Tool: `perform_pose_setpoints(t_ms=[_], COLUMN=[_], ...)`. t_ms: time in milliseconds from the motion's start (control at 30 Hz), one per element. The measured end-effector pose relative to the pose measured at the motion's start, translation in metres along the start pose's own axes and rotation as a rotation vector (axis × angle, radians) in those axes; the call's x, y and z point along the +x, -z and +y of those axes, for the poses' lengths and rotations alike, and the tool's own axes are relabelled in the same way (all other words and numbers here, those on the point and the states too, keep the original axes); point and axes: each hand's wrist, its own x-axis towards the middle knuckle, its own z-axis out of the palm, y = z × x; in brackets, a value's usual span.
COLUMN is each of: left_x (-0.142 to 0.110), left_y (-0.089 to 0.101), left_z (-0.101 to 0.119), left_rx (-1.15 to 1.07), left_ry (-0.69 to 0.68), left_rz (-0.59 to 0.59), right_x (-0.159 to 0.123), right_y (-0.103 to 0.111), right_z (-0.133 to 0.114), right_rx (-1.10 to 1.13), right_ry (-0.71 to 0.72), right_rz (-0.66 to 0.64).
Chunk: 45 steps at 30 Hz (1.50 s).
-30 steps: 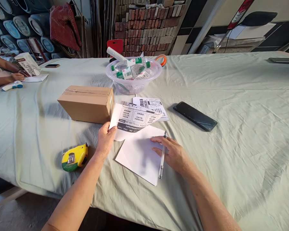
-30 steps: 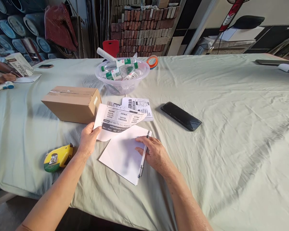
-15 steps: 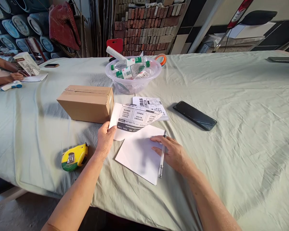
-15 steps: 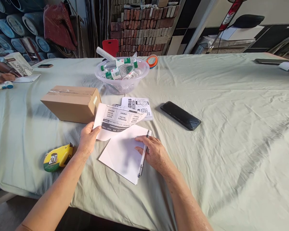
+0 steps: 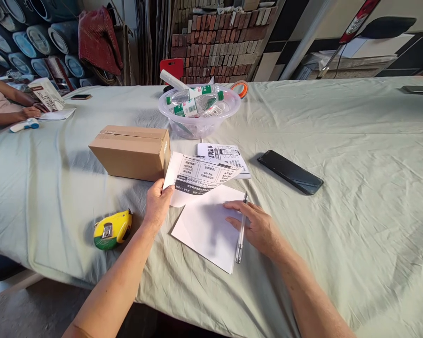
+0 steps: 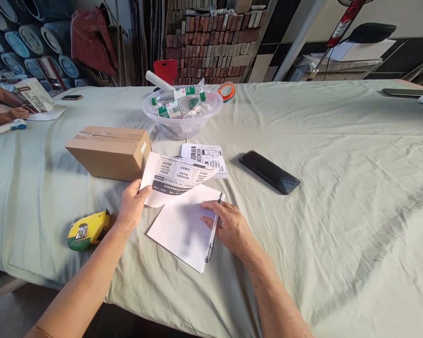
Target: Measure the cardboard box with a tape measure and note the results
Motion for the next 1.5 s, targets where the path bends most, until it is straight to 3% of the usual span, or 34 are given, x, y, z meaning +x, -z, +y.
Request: perform_pose_setpoints(t_ms=[200,533,767,967,1500], left_x=[0.000,0.001,0.001,0.001,0.005], left_y=[0.000,0.000,0.000,0.000,0.003], left_z=[0.000,-0.001,0.001,-0.001,-0.005], left_rx=[-0.012,-0.022,-0.020,-0.019,0.059], left_ry=[-0.003,-0.008,-0.015,-0.016,-0.071], left_rz=[-0.009,-0.005,0.021,0.035,0.105], right_x=[-0.001,-0.002,-0.002,-0.005,-0.003], right_y=[-0.001,0.004,-0.002,0.003,0.007], right_z=[0.002,0.007,0.012,0.011,0.009], right_rx=[0.027,0.071,0.312,0.561,0.260], right_ry=[0.008,-0.137,-0.176,-0.274,-0.356], right_rz=[0.043,0.138,0.286,0.210,0.184])
